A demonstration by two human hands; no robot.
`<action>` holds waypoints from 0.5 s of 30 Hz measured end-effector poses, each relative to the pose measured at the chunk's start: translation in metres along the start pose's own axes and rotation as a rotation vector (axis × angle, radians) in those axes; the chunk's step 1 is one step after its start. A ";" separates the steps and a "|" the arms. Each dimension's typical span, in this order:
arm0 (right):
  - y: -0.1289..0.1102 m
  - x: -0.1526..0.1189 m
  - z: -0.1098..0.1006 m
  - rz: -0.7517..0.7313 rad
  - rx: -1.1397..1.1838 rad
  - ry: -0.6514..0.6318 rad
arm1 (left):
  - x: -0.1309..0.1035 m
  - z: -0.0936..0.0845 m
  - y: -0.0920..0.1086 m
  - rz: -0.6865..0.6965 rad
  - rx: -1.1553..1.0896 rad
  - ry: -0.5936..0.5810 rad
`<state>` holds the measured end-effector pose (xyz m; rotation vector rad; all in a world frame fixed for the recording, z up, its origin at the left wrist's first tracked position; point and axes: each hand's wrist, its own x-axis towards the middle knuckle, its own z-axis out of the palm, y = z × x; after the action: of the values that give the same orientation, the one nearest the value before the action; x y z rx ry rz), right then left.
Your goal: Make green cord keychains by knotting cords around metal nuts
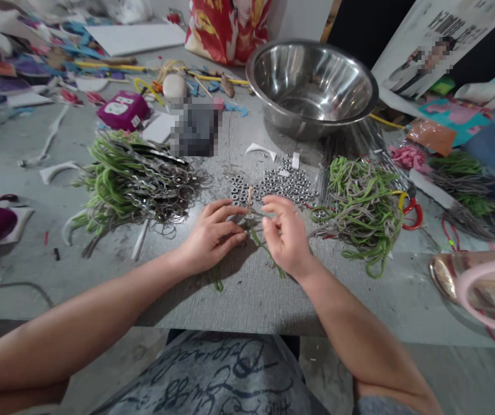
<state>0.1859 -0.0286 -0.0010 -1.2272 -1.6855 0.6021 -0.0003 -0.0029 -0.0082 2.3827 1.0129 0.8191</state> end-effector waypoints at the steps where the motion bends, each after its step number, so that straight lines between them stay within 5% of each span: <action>1: -0.003 -0.003 0.001 -0.093 -0.070 -0.094 | 0.000 0.001 0.001 0.015 0.023 0.012; 4: -0.008 -0.007 0.005 -0.236 -0.254 -0.281 | -0.001 0.003 0.001 0.041 0.070 0.041; 15: -0.005 -0.003 0.001 -0.310 -0.442 -0.301 | -0.003 0.000 0.002 0.069 0.134 0.076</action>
<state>0.1831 -0.0329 0.0019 -1.1764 -2.2974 0.2350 -0.0006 -0.0067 -0.0083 2.5291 1.0499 0.8984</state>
